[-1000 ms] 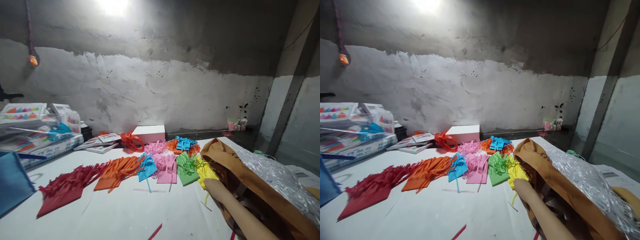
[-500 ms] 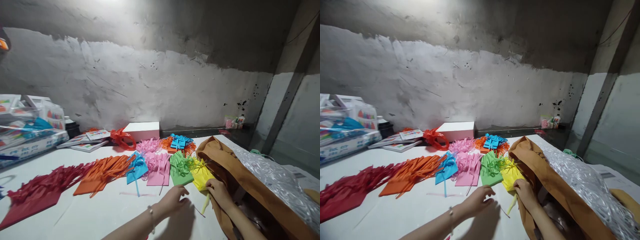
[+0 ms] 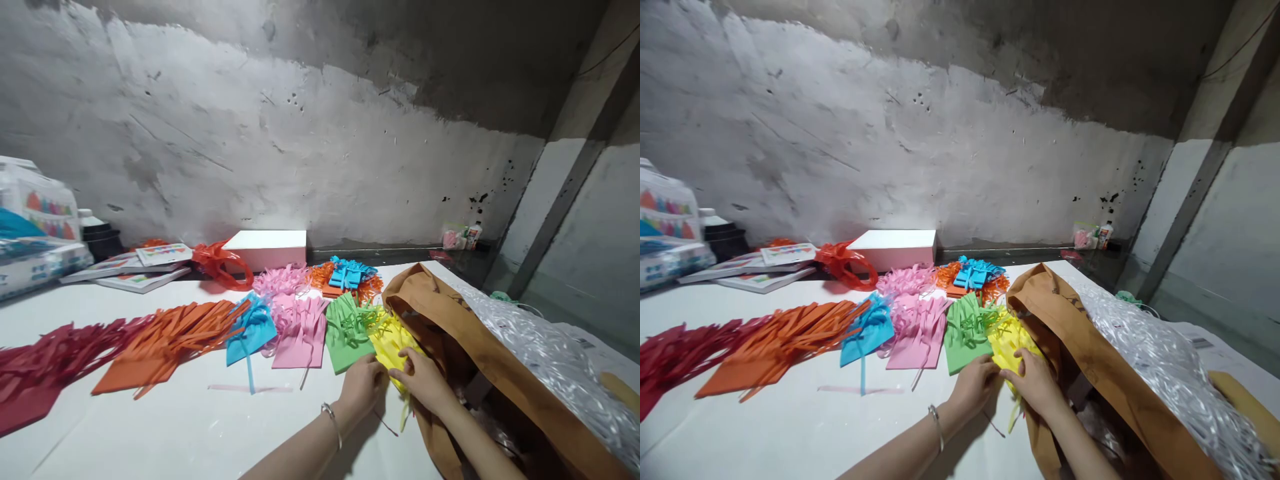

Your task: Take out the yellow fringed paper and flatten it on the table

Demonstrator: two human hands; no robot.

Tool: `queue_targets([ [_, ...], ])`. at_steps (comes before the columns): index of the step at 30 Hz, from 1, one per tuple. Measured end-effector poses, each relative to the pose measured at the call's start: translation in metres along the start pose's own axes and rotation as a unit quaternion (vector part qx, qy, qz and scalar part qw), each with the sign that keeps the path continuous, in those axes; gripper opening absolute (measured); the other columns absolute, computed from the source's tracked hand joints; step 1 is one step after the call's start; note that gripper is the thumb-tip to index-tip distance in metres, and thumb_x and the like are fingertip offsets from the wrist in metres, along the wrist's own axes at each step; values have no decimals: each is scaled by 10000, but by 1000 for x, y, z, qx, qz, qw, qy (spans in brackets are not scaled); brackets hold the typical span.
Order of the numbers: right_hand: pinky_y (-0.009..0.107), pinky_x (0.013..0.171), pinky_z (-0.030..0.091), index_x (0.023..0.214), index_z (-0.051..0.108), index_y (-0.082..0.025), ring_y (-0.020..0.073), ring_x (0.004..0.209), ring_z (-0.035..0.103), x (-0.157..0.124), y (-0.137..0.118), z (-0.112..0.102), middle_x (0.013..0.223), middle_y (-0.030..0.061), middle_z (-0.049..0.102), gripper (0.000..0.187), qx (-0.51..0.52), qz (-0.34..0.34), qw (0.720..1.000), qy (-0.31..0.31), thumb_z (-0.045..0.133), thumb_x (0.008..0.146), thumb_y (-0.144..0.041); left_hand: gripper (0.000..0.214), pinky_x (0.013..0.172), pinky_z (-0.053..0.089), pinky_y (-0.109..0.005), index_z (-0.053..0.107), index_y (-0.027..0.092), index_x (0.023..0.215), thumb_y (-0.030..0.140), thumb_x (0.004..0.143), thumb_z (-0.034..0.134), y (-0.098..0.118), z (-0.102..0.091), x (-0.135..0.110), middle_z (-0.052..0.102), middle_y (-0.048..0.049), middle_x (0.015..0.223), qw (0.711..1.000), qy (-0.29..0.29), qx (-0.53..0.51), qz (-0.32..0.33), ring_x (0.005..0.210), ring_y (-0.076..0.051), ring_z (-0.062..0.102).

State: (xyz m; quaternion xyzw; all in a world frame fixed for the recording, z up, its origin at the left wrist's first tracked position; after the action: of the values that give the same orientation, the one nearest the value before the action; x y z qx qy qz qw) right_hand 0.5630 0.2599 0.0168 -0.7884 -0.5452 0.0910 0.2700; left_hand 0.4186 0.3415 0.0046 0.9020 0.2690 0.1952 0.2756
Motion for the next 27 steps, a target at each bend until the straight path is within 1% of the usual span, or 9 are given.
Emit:
queue_targets([
  [3, 421, 906, 533, 1017, 658, -162, 187, 955, 657, 9, -10, 4, 972, 22, 679, 228, -71, 4, 997, -20, 696, 924, -367, 155, 845, 545, -383, 687, 154, 901, 259, 987, 614, 0, 0, -1, 701, -38, 976, 1000, 6, 0, 13, 925, -194, 661],
  [5, 402, 894, 544, 910, 663, -158, 172, 939, 665, 14, -14, 4, 947, 15, 688, 191, -98, 6, 995, -37, 673, 946, -345, 157, 834, 545, -377, 680, 151, 875, 251, 981, 622, 0, 0, -2, 698, -35, 963, 1000, 9, 1, 19, 918, -192, 658],
  [7, 369, 847, 562, 872, 661, -154, 151, 875, 675, 15, -15, 2, 894, 1, 689, 198, -113, 12, 993, -43, 658, 961, -331, 165, 825, 545, -372, 672, 149, 846, 242, 976, 629, -1, 0, -2, 694, -29, 940, 1000, 12, 1, 23, 907, -190, 657],
  [9, 356, 827, 570, 943, 664, -152, 145, 853, 680, 13, -14, -4, 900, -1, 689, 161, -129, 22, 991, -26, 644, 972, -308, 176, 817, 545, -367, 664, 148, 820, 234, 970, 635, -2, 1, -2, 690, -25, 919, 1000, 14, -2, 24, 891, -187, 655],
  [12, 369, 858, 567, 1111, 637, -160, 162, 940, 671, 4, -18, -10, 1070, 32, 678, 152, -166, 19, 986, 15, 609, 986, -242, 161, 830, 540, -372, 669, 151, 832, 234, 966, 639, -3, 3, -2, 691, -30, 942, 999, 17, -12, 27, 904, -188, 652],
  [15, 351, 853, 562, 1074, 647, -171, 151, 950, 652, -5, -29, -8, 1182, 42, 643, 111, -206, -16, 978, 12, 584, 983, -173, 172, 851, 531, -381, 669, 156, 837, 258, 971, 633, -2, 4, -2, 691, -34, 955, 999, 20, -28, 29, 922, -193, 646],
  [18, 382, 904, 544, 988, 670, -169, 166, 997, 641, -7, -40, -2, 1172, 44, 647, 78, -248, -45, 968, -10, 605, 974, -210, 192, 845, 533, -380, 667, 158, 838, 293, 972, 637, -3, 4, -2, 691, -32, 936, 999, 23, -44, 18, 901, -189, 648],
  [22, 462, 969, 513, 980, 678, -154, 223, 1108, 623, -2, -48, 6, 1130, 59, 668, 164, -306, -50, 950, -23, 663, 949, -314, 186, 822, 561, -381, 680, 146, 903, 309, 981, 635, -10, 2, 2, 700, -31, 942, 997, 41, -65, -25, 864, -181, 673],
  [27, 439, 965, 518, 908, 675, -155, 191, 1045, 651, 2, -46, 12, 1041, 35, 695, 147, -323, -42, 945, -19, 633, 973, -280, 175, 875, 566, -412, 694, 150, 960, 309, 989, 627, -17, -1, 4, 714, -39, 977, 992, 67, -89, -53, 930, -197, 687],
])
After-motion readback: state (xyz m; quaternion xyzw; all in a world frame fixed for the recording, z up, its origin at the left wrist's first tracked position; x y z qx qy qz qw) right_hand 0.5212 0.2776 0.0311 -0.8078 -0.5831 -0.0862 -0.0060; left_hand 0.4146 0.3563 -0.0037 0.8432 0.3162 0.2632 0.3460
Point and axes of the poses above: each hand's wrist, its own x-axis towards the middle knuckle, its own z-axis out of the palm, y = z × x, the point moved 4 cm from there along x, towards the middle knuckle
